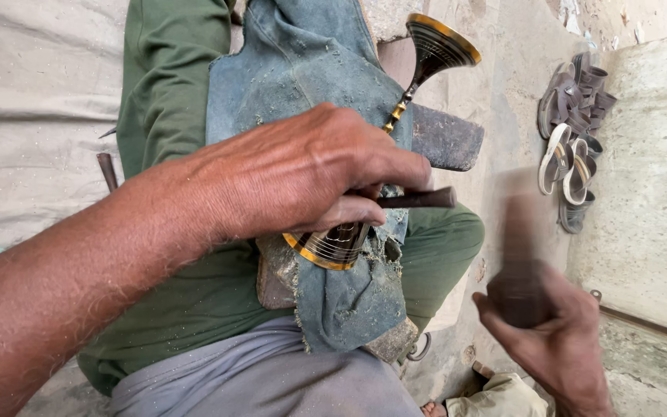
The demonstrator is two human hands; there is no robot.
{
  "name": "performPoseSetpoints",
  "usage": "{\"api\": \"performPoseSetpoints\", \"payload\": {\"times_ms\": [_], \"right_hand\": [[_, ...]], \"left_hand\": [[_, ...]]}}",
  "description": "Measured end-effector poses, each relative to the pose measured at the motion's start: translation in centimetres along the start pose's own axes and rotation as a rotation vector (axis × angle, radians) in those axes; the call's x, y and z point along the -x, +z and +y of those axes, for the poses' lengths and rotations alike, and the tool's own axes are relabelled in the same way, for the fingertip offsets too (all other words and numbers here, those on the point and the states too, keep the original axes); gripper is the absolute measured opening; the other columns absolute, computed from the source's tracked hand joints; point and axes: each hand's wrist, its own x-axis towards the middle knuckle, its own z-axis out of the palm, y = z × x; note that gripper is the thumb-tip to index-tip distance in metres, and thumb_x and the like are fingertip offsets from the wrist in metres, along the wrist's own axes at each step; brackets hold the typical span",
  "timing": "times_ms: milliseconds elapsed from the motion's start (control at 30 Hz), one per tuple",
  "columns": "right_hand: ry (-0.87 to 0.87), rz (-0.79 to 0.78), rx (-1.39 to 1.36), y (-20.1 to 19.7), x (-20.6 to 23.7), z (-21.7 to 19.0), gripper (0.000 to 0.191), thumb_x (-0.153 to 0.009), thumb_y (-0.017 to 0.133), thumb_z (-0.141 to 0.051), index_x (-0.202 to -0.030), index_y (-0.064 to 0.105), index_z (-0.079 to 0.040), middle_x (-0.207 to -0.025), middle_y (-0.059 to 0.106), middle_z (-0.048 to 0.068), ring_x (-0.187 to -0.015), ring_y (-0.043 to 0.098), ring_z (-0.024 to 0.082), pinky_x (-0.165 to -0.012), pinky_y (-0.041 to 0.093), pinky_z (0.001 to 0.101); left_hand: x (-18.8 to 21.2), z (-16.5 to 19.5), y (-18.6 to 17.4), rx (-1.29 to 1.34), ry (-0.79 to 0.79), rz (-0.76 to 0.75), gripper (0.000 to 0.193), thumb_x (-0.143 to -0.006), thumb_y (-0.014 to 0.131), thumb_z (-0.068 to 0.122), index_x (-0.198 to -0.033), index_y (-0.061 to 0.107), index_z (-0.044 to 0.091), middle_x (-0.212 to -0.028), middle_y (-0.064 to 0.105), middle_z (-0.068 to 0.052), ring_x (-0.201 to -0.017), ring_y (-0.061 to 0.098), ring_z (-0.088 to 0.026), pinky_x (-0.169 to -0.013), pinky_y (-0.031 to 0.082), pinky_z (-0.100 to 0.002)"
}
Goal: The person sits on the ground with a brass bell clamped by rope to a stone anvil on their lap. They hold a punch against the bell's surface and strike it with a wooden mallet, rotating the bell and repositioning the punch to emboss decorative patterns, occasionally untying and re-securing the rope to turn the bell over.
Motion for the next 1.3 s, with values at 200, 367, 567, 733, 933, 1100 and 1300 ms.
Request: {"api": "performPoseSetpoints", "payload": {"times_ms": [200, 367, 567, 733, 933, 1100, 1300], "right_hand": [[-0.241, 0.135, -0.033, 2.0, 0.7, -0.2, 0.018, -0.078, 0.084, -0.014, -0.089, 0.072, -0.007, -0.078, 0.072, 0.0, -0.068, 0.07, 0.011, -0.066, 0.058, 0.0273], [-0.348, 0.205, -0.265, 1.5, 0.1, -1.6, 0.02, -0.092, 0.082, -0.017, -0.105, 0.071, -0.007, -0.088, 0.074, 0.004, -0.078, 0.073, 0.013, -0.075, 0.063, 0.0288], [-0.324, 0.083, -0.022, -2.7, -3.7, -3.9, 0.043, -0.084, 0.085, -0.013, -0.119, 0.064, -0.003, -0.084, 0.072, 0.007, -0.071, 0.072, 0.015, -0.066, 0.063, 0.031], [-0.349, 0.002, 0.294, -6.1, -7.7, -6.9, 0.057, -0.08, 0.086, -0.011, -0.132, 0.062, -0.004, -0.091, 0.072, 0.015, -0.07, 0.071, 0.021, -0.058, 0.061, 0.0344], [-0.556, -0.193, 0.416, -6.8, -12.3, -10.0, 0.061, -0.075, 0.082, -0.004, -0.134, 0.067, -0.006, -0.106, 0.075, 0.018, -0.084, 0.076, 0.024, -0.075, 0.061, 0.0358], [-0.696, -0.162, 0.294, -6.5, -14.2, -12.1, 0.063, -0.078, 0.08, 0.002, -0.138, 0.062, -0.002, -0.114, 0.073, 0.02, -0.091, 0.074, 0.026, -0.084, 0.058, 0.0368], [-0.843, -0.253, 0.491, -7.2, -15.5, -11.7, 0.062, -0.073, 0.081, 0.002, -0.133, 0.067, -0.001, -0.109, 0.074, 0.02, -0.086, 0.075, 0.027, -0.083, 0.063, 0.0367]], "left_hand": [[0.1, 0.6, 0.5, -0.12, -0.015, -0.092, 0.031, -0.087, 0.078, 0.011, -0.116, 0.072, 0.02, -0.09, 0.073, -0.005, -0.085, 0.071, -0.03, -0.068, 0.053, -0.048], [0.9, -0.4, 0.7, -0.059, 0.067, 0.066, 0.042, -0.078, 0.082, 0.014, -0.119, 0.071, 0.011, -0.091, 0.074, -0.008, -0.083, 0.071, -0.031, -0.071, 0.055, -0.045], [2.1, -0.4, 1.4, -0.017, 0.026, 0.296, 0.041, -0.083, 0.083, 0.011, -0.121, 0.07, 0.006, -0.099, 0.075, -0.011, -0.086, 0.073, -0.027, -0.074, 0.057, -0.039], [3.4, 0.1, 2.6, 0.096, -0.228, 0.417, 0.036, -0.086, 0.083, 0.011, -0.12, 0.072, 0.005, -0.081, 0.071, -0.007, -0.07, 0.069, -0.014, -0.063, 0.056, -0.031], [4.4, 0.0, 4.6, 0.24, -0.386, 0.619, 0.039, -0.085, 0.083, 0.007, -0.121, 0.069, 0.003, -0.077, 0.068, -0.001, -0.067, 0.063, -0.005, -0.055, 0.054, -0.021], [4.9, 0.5, 6.5, 0.366, -0.4, 0.796, 0.032, -0.091, 0.081, 0.005, -0.12, 0.068, 0.0, -0.087, 0.066, -0.002, -0.076, 0.063, -0.002, -0.063, 0.057, -0.017], [5.1, 0.4, 7.3, 0.388, -0.474, 0.836, 0.029, -0.092, 0.081, 0.003, -0.117, 0.067, 0.0, -0.083, 0.067, 0.0, -0.075, 0.065, 0.0, -0.063, 0.058, -0.016]]}}
